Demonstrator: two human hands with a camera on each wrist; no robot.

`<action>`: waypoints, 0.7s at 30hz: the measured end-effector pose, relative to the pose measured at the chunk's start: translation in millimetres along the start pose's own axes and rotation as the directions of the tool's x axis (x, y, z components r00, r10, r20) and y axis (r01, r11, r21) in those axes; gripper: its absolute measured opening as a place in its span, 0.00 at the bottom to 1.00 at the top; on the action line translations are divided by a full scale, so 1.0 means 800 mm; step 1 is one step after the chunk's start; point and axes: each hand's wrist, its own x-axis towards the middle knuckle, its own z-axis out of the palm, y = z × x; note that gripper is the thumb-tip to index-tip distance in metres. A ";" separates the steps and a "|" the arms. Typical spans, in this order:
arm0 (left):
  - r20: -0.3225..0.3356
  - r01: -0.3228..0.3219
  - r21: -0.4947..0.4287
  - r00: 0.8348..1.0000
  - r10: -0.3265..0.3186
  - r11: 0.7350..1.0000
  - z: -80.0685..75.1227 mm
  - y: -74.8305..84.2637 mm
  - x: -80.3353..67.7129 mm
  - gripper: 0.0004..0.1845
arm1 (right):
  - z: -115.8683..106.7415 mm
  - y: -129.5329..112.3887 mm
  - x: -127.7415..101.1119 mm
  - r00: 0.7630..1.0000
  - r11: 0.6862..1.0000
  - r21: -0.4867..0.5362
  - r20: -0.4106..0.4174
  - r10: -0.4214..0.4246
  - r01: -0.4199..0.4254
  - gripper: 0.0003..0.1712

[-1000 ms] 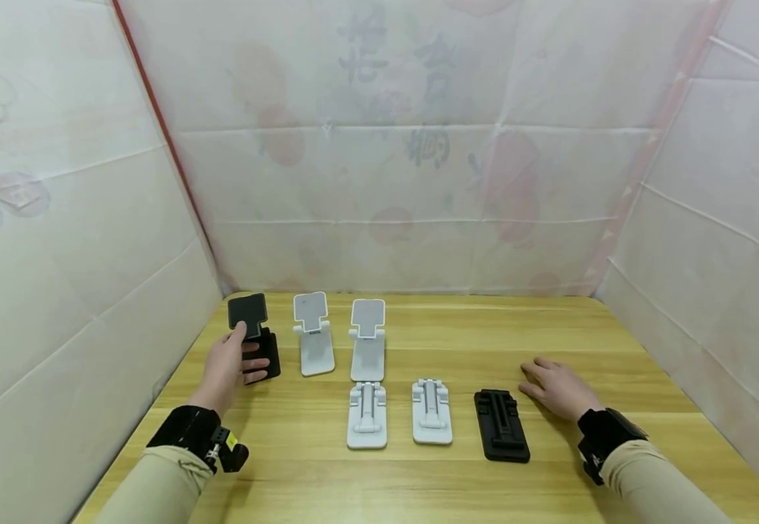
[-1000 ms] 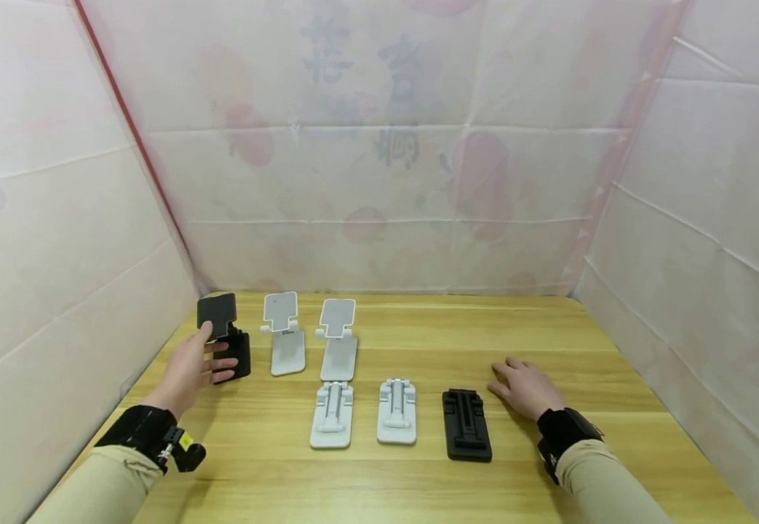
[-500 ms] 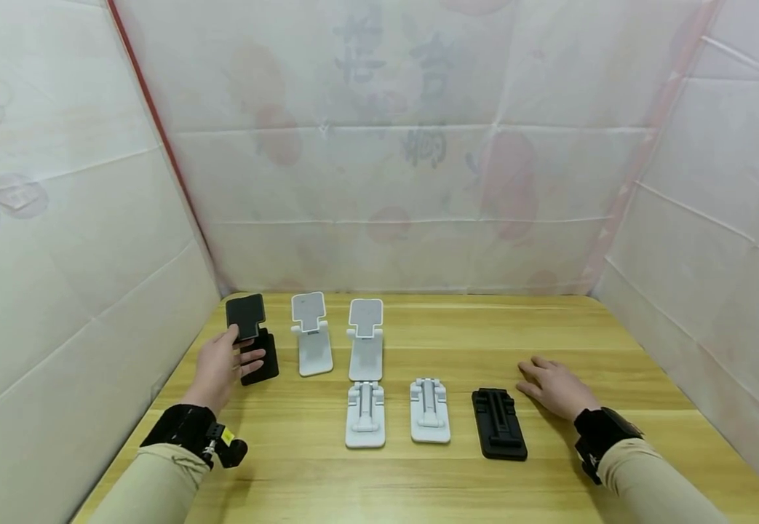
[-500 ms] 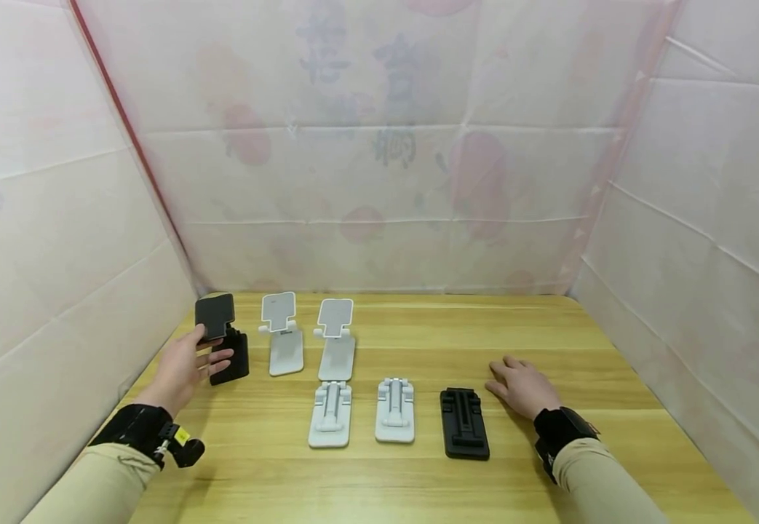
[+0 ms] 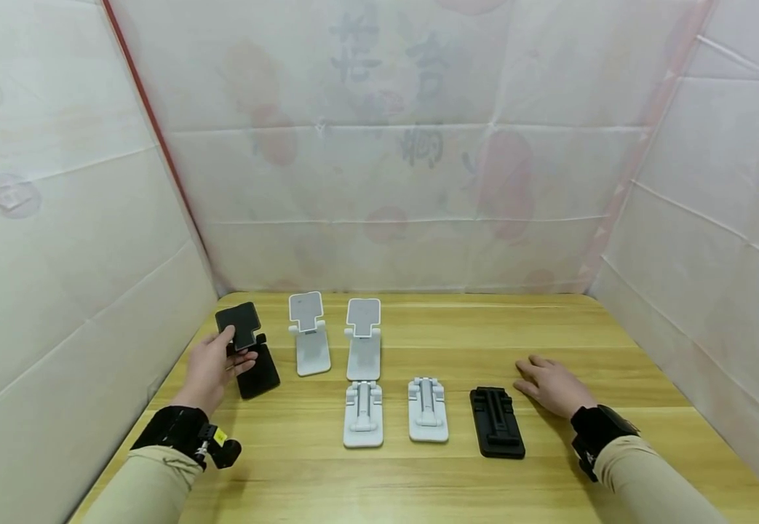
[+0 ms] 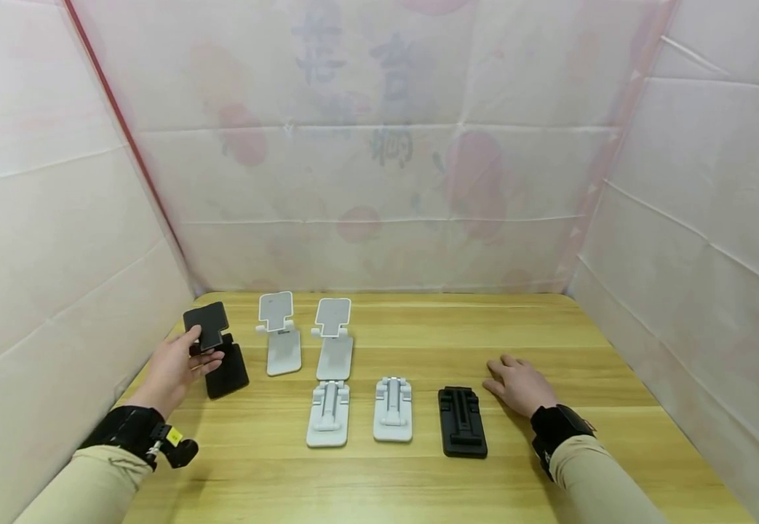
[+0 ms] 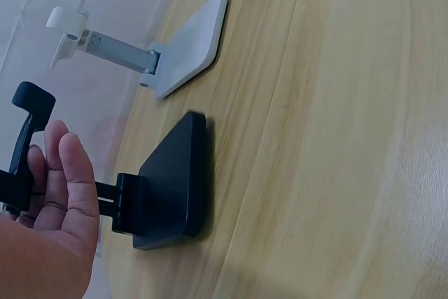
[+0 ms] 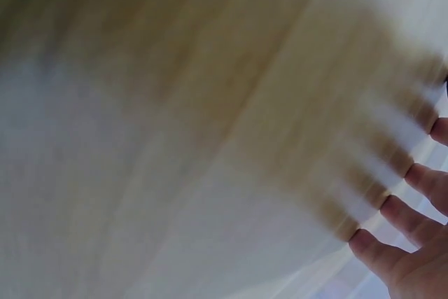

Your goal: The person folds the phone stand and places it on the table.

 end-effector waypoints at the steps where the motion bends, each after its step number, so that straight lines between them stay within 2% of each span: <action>1: -0.002 -0.006 0.003 1.000 0.006 1.000 -0.001 0.000 0.000 0.26 | 0.000 0.000 0.000 1.000 1.000 -0.002 0.000 -0.001 0.001 0.31; 10: 0.006 -0.025 0.028 1.000 0.025 0.999 0.001 0.000 -0.002 0.34 | 0.001 0.000 -0.001 1.000 1.000 -0.004 0.000 0.000 0.000 0.31; 13: 0.005 -0.030 0.011 1.000 0.030 0.999 0.003 0.001 -0.002 0.35 | 0.002 0.000 -0.001 1.000 1.000 -0.007 0.004 -0.002 0.002 0.31; 17: -0.016 -0.035 -0.082 0.999 0.033 0.996 0.006 0.012 -0.006 0.31 | 0.001 0.000 -0.001 1.000 1.000 -0.008 0.008 -0.005 0.005 0.31; 21: -0.019 -0.089 -0.186 0.996 0.087 0.979 0.010 0.026 -0.012 0.24 | 0.001 -0.001 -0.001 1.000 1.000 -0.005 0.004 -0.004 0.004 0.31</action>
